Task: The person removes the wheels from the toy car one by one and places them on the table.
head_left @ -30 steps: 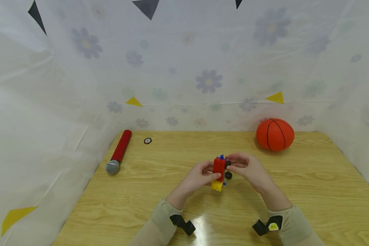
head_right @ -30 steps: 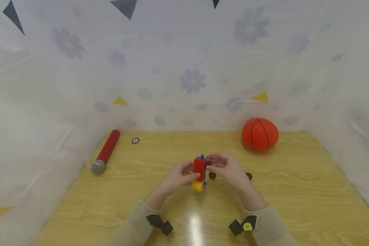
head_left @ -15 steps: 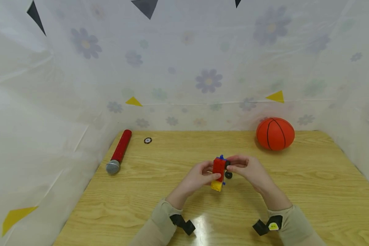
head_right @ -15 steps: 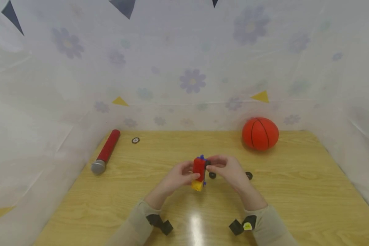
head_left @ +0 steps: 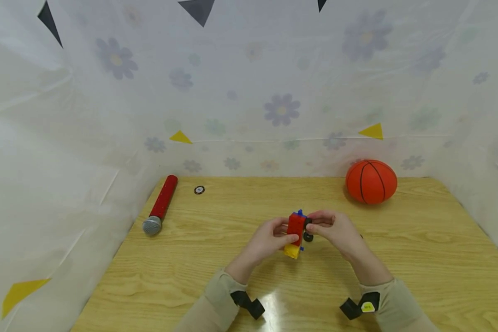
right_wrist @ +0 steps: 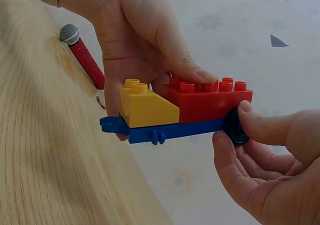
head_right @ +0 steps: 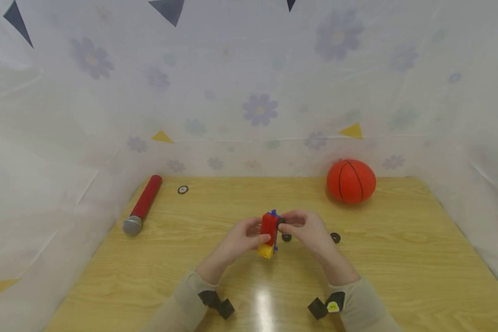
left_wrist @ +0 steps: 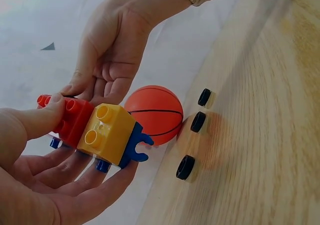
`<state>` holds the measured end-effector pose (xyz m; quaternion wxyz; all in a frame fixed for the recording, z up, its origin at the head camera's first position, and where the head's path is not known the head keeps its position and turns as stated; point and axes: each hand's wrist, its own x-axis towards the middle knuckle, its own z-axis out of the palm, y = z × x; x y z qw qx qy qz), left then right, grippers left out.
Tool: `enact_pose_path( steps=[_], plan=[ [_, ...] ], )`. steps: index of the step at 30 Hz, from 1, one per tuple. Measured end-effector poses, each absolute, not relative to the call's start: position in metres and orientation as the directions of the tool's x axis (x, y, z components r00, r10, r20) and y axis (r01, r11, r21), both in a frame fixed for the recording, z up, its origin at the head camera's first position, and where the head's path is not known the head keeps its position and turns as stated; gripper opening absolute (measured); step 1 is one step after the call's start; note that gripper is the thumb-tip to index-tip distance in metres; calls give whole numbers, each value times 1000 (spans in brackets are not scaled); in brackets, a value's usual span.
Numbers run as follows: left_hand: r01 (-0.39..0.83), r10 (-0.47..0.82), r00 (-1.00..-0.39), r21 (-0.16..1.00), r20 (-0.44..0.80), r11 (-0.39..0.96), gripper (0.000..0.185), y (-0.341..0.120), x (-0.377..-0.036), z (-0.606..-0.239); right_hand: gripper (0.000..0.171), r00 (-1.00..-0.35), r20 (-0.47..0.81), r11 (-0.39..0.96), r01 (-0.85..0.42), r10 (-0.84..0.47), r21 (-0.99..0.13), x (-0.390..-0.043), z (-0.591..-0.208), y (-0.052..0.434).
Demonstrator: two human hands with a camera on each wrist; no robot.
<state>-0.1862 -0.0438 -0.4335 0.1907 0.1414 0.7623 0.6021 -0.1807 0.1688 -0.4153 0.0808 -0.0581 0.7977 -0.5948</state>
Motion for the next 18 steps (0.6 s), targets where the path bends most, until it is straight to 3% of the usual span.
enact_pose_path(
  steps=[18],
  plan=[
    [61,363,-929,943,-66,327,46,-40,-178,-425,35,-990,-54,230,23,-129,-973,-176,-411,166]
  ],
)
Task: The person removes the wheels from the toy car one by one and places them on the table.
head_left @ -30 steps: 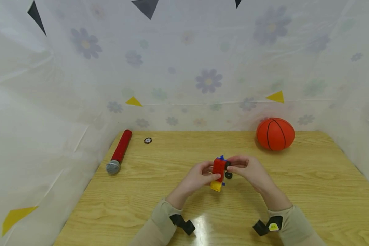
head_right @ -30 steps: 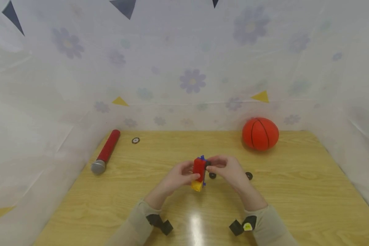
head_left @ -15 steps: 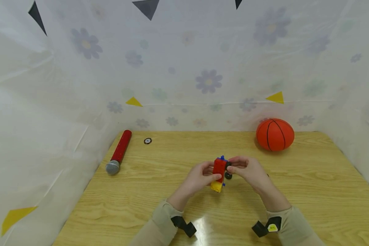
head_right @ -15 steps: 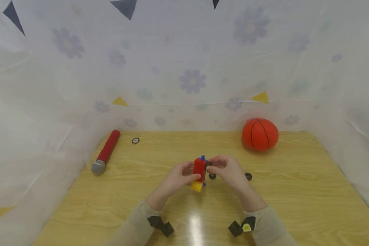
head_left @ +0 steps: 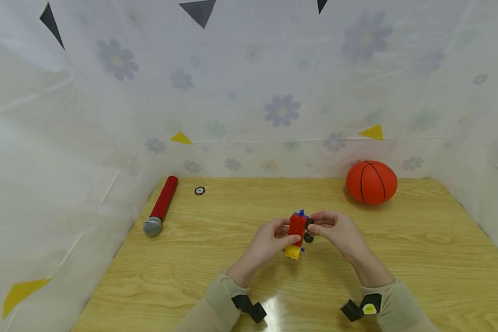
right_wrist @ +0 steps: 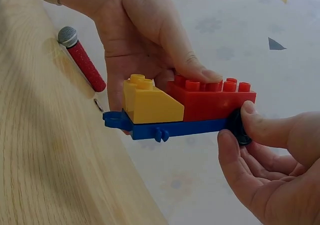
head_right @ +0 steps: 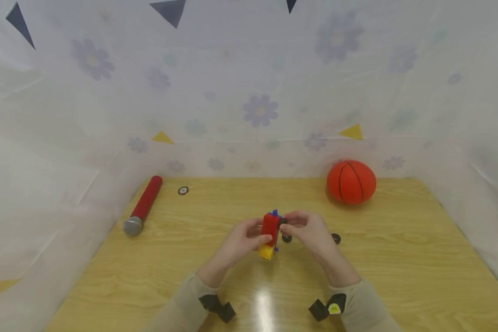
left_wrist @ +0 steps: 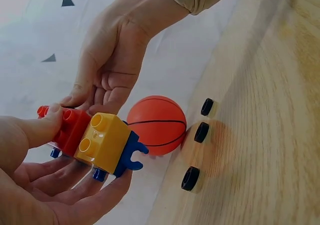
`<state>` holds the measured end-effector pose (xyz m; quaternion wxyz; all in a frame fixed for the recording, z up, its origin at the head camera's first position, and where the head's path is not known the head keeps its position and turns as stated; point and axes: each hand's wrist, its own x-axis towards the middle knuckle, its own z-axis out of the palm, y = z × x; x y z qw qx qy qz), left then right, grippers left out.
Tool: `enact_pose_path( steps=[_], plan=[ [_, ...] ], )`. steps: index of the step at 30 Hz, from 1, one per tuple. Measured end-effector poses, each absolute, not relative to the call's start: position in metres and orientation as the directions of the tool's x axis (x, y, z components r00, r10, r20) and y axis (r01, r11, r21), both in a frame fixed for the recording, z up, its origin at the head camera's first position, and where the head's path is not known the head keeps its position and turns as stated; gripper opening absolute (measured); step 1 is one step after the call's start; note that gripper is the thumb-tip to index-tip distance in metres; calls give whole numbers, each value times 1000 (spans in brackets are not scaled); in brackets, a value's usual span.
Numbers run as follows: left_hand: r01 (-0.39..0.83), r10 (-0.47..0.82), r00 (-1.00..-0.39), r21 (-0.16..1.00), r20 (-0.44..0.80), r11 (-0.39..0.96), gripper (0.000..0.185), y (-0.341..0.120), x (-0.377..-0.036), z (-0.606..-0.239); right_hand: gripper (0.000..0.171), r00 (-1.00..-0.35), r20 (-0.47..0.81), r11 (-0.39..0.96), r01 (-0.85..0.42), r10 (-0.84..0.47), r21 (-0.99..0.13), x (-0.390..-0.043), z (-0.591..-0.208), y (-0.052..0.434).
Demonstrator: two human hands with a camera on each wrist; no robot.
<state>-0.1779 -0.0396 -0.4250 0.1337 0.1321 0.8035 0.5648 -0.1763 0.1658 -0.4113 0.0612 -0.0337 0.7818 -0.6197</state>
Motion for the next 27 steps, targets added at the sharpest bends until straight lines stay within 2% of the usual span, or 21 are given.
enact_pose_path(
  steps=[6,17,27],
  plan=[
    [31,248,-968,955,-45,296,45,-43,-184,-431,36,-998,-32,254,18,-48,-967,-175,-413,167],
    [-35,287,-952,973,-101,227,45,-50,-188,-426,39,-997,39,118,-47,-65,-992,-175,-417,184],
    [-55,283,-952,976,-115,210,47,-55,-189,-429,28,-990,122,13,-123,-64,-992,-173,-420,204]
  ],
)
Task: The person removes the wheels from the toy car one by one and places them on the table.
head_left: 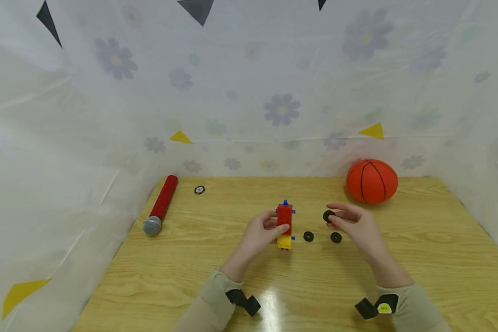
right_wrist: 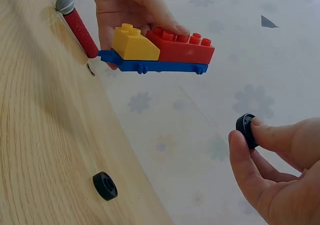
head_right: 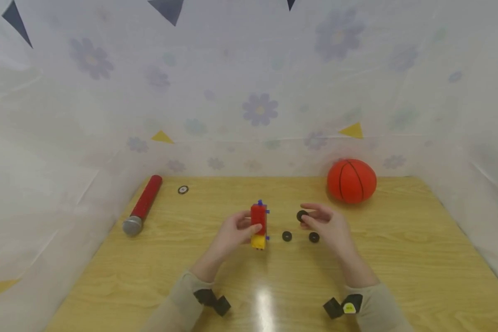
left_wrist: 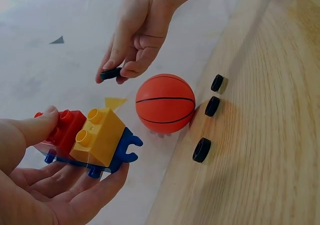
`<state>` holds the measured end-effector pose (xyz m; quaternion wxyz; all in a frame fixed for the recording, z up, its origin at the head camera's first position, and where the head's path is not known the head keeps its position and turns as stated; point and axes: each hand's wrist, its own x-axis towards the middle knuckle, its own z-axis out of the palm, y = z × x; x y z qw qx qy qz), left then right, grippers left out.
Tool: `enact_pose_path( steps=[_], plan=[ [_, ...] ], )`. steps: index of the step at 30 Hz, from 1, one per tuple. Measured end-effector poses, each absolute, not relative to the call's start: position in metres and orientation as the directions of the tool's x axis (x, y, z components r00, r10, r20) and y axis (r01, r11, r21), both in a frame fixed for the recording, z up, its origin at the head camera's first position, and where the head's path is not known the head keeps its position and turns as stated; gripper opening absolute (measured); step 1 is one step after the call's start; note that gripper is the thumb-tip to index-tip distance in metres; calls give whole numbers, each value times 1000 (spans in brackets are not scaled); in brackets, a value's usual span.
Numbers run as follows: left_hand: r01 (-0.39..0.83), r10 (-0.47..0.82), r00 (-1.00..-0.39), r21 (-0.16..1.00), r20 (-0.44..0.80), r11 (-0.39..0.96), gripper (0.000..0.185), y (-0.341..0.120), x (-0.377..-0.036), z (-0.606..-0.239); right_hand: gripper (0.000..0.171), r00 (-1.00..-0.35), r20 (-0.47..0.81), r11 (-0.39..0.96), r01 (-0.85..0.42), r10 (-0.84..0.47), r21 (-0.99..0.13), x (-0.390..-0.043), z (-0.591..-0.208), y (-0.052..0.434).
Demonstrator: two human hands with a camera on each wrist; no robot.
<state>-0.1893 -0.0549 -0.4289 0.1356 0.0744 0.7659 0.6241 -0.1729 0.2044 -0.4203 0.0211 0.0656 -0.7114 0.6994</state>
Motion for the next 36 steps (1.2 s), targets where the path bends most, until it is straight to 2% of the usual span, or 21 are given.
enact_pose_path(
  steps=[5,12,21,29,36],
  plan=[
    [-60,283,-952,979,-115,197,47,-57,-190,-428,24,-990,131,31,-133,-55,-991,-171,-421,215],
    [-47,281,-954,978,-105,204,46,-60,-190,-426,34,-999,50,242,-54,-20,-969,-169,-419,229],
    [-47,292,-950,979,-105,200,46,-59,-189,-424,34,-1000,2,283,0,9,-959,-164,-420,243],
    [-54,287,-952,981,-106,184,45,-61,-189,-428,48,-998,6,373,15,55,-928,-163,-427,256],
    [-43,296,-950,981,-100,191,45,-62,-188,-427,52,-997,-18,407,49,80,-912,-162,-432,267]
  ],
)
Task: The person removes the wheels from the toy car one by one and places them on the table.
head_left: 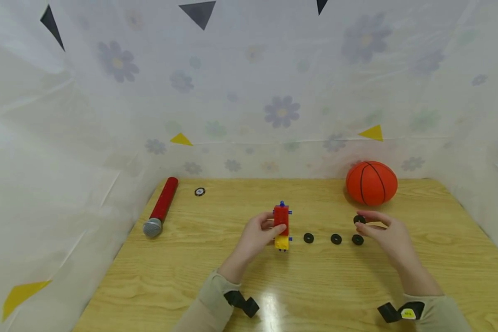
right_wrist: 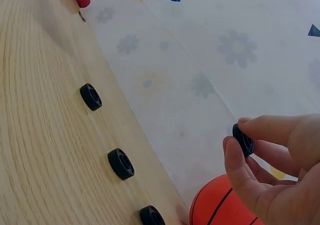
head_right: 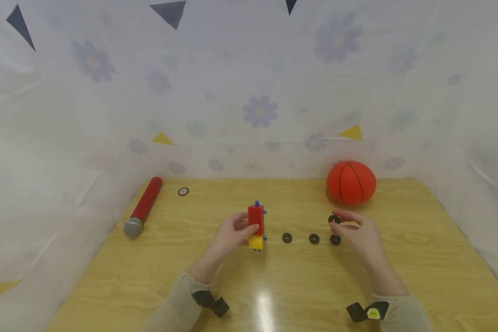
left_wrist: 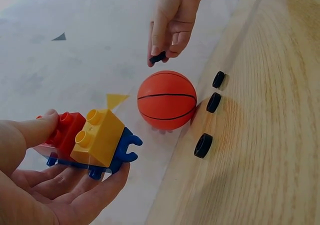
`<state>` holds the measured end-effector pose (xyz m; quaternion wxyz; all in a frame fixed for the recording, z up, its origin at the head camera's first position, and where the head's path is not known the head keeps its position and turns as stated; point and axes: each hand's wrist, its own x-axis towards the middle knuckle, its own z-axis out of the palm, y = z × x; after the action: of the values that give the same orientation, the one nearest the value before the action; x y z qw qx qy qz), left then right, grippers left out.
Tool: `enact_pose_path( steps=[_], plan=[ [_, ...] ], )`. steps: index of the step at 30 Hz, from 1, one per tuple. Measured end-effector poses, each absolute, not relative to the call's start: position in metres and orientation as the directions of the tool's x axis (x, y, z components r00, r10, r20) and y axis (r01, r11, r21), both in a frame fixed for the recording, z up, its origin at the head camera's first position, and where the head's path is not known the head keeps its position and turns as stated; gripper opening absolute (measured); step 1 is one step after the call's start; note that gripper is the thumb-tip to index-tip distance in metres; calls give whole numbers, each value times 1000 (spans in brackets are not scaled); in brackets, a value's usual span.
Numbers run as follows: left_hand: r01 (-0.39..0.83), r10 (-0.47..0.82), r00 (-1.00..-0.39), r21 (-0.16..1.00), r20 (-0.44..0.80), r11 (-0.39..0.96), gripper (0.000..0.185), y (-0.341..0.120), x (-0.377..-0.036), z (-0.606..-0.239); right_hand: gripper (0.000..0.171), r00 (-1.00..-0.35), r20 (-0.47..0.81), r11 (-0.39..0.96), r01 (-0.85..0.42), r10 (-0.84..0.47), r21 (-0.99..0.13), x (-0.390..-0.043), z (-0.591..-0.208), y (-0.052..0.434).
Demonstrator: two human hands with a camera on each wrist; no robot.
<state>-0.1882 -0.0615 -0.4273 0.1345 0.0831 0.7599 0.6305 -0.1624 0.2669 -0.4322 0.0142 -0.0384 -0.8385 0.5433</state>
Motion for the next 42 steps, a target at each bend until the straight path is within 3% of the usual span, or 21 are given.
enact_pose_path(
  steps=[10,18,42],
  plan=[
    [-53,296,-950,983,-104,175,44,-62,-189,-428,61,-997,-22,437,52,75,-898,-165,-438,282],
    [-62,299,-948,985,-108,160,44,-63,-191,-430,64,-995,-63,540,98,83,-836,-166,-443,294],
    [-70,286,-951,984,-116,167,47,-65,-191,-431,46,-994,7,764,78,108,-641,-167,-474,322]
  ],
)
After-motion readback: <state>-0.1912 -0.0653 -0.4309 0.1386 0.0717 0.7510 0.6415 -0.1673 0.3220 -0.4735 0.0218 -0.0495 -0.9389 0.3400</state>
